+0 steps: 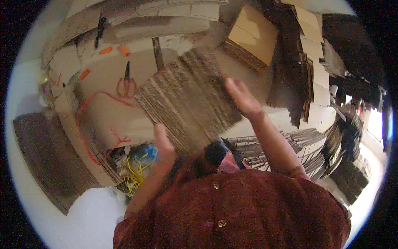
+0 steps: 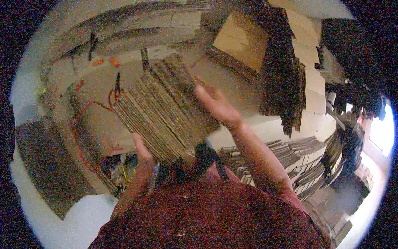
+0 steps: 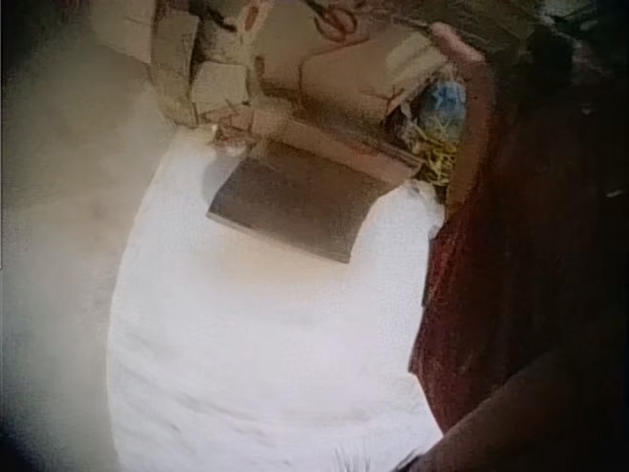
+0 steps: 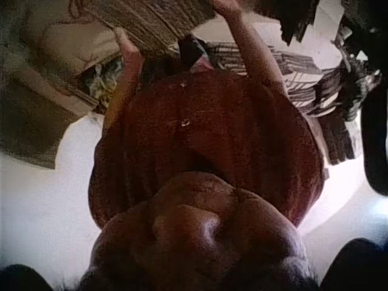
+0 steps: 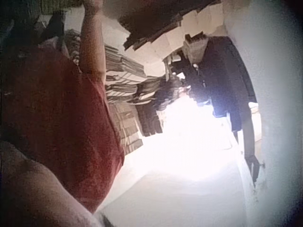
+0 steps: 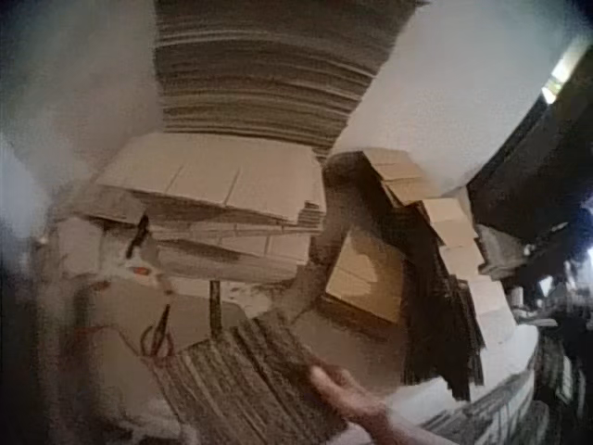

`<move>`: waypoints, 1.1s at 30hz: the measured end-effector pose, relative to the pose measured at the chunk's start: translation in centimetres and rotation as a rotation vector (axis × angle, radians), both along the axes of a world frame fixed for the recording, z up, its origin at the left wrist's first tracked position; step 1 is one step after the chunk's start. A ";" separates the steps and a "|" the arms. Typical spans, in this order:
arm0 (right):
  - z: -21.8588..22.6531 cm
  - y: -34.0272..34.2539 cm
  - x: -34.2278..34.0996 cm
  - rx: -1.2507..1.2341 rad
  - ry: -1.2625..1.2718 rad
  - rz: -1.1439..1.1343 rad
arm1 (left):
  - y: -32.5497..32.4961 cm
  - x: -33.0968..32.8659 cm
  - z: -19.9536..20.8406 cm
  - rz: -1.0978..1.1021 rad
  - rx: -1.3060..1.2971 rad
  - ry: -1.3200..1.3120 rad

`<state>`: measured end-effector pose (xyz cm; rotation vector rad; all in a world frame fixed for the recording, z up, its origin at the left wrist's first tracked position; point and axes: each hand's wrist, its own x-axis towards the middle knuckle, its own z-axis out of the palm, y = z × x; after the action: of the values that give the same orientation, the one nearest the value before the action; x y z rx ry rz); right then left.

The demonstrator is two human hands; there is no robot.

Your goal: The person gathers flat cardboard pieces, aligns them into a stack, and secures the bundle with a red plastic tie. The person then moves the tied bundle aside and begins handling another stack of cardboard.

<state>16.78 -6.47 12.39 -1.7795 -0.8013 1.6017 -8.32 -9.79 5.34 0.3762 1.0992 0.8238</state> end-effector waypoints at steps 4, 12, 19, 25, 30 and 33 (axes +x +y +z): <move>-5.0 1.8 -1.5 0.099 0.137 -0.029 | 3.1 0.7 -1.0 0.055 -0.066 -0.094; -7.6 -1.7 0.7 0.153 0.175 -0.049 | 2.1 2.4 0.0 -0.015 -0.136 0.014; -6.0 -7.3 2.0 0.152 0.399 -0.340 | -1.5 2.0 -3.8 -0.085 -0.176 0.172; -8.1 -8.0 4.7 -0.127 0.204 -0.405 | -0.3 3.5 1.3 -0.314 0.618 0.832; -18.5 -7.7 8.4 -0.109 -0.334 -0.268 | 2.5 10.9 6.6 -1.124 1.397 1.017; -24.9 -5.6 9.5 -0.077 -0.694 -0.179 | 2.2 15.5 4.9 -1.370 1.540 0.977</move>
<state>26.30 -12.07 -12.49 -2.4246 -0.8464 0.8969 7.19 -7.58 10.29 2.6518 0.4948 -0.0366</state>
